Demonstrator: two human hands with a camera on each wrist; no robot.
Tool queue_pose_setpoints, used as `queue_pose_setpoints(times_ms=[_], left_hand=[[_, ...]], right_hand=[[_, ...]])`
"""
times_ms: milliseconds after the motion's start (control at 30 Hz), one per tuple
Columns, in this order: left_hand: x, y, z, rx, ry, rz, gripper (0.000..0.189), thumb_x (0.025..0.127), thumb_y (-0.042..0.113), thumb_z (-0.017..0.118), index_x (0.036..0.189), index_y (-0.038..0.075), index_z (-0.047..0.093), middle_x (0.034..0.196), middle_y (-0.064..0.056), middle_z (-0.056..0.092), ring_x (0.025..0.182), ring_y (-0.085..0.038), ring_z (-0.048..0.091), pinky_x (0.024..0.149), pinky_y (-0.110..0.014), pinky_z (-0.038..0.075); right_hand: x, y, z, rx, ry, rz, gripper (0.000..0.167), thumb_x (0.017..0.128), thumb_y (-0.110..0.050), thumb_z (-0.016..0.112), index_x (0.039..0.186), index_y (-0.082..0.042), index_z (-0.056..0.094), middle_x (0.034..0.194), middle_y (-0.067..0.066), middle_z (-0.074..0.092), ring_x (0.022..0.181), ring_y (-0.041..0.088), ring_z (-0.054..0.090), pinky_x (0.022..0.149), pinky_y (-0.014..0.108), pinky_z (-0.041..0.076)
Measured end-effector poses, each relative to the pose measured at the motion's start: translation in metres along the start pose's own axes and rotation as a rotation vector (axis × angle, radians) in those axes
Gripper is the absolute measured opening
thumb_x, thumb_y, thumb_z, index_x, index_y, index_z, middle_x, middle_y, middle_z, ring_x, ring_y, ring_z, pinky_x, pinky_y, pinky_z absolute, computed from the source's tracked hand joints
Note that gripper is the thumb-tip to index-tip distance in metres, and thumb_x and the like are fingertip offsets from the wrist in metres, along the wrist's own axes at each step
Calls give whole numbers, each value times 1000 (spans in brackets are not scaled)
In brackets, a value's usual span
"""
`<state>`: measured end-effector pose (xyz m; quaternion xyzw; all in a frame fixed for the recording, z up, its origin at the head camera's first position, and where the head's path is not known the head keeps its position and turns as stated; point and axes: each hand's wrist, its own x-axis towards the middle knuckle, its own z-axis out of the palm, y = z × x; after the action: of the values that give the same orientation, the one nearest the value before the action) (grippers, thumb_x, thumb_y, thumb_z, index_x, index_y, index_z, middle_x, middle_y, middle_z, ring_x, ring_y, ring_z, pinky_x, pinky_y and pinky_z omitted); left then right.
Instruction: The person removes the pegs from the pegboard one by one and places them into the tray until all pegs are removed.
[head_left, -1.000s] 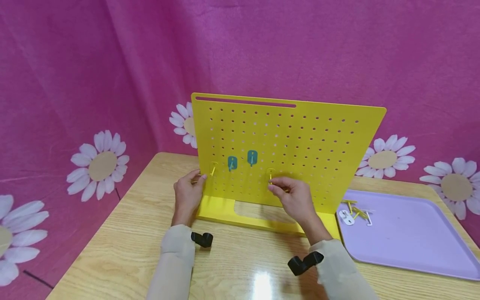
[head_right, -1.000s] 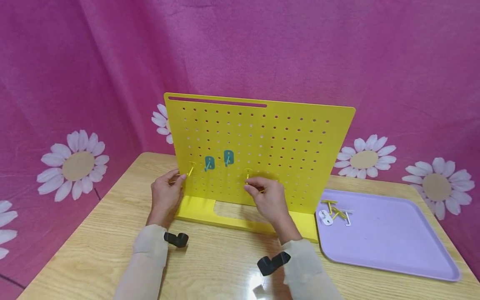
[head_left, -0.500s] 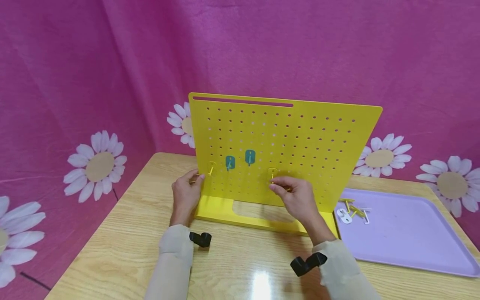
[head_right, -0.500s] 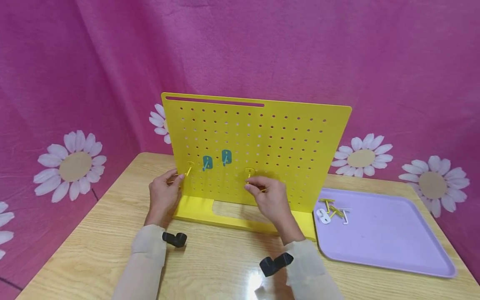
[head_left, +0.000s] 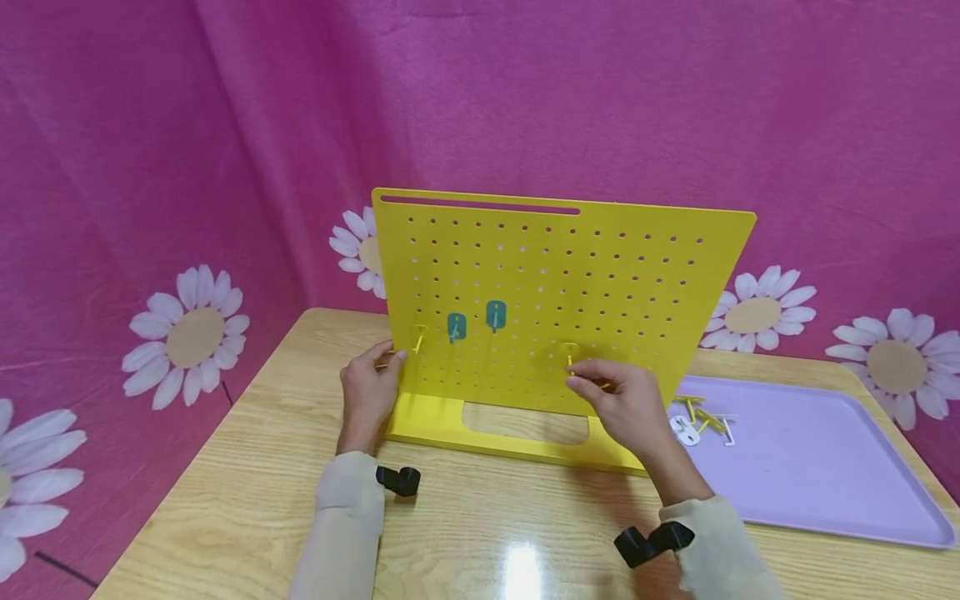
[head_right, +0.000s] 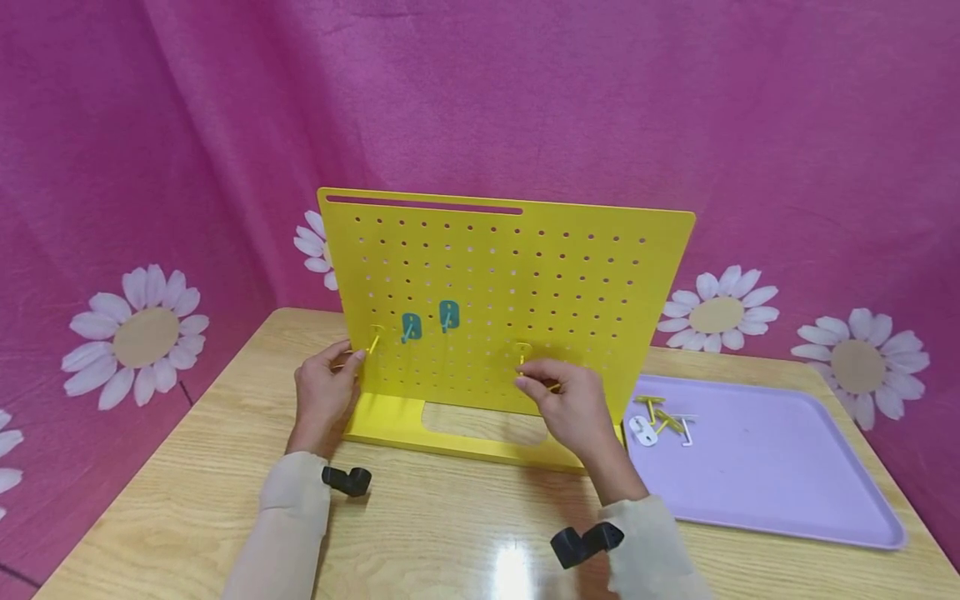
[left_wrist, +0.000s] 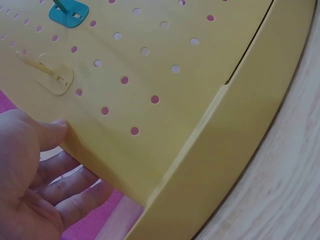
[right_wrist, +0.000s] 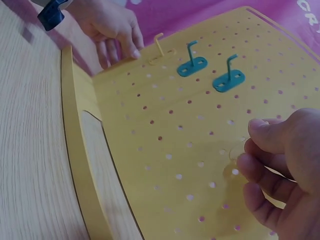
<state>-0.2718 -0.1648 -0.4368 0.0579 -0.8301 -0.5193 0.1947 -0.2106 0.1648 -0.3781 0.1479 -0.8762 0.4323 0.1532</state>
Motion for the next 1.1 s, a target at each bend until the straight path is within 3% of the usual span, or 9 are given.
queue_pose_setpoints(times_ms=[300, 667, 833, 1100], left_hand=[[-1, -1, -3, 4, -6, -24, 34, 99, 20, 66, 130, 5, 67, 107, -15, 72, 98, -29, 70, 83, -43, 57], [-2, 1, -2, -11, -18, -38, 34, 100, 19, 65, 130, 6, 67, 108, -15, 72, 97, -29, 70, 82, -42, 58], [-1, 1, -2, -10, -17, -41, 34, 100, 20, 65, 130, 6, 67, 108, -14, 72, 97, -28, 70, 83, -42, 58], [-1, 2, 0, -7, -13, -38, 34, 100, 21, 65, 131, 6, 67, 108, -14, 72, 98, -28, 70, 83, -42, 57]], right_hand=[[-18, 10, -22, -39, 53, -12, 13, 92, -10, 73, 103, -4, 77, 93, 5, 74, 79, 19, 67, 61, 27, 53], [-41, 36, -54, -130, 147, -47, 10, 88, -3, 76, 97, -3, 78, 87, 6, 75, 71, 4, 65, 58, 17, 49], [-49, 46, -69, -155, 175, -68, 13, 84, 1, 78, 96, -3, 78, 84, 8, 75, 67, 1, 63, 51, 17, 46], [-55, 59, -97, -247, 204, -31, 12, 82, -3, 81, 94, -6, 80, 80, 7, 74, 62, -3, 60, 47, 18, 44]])
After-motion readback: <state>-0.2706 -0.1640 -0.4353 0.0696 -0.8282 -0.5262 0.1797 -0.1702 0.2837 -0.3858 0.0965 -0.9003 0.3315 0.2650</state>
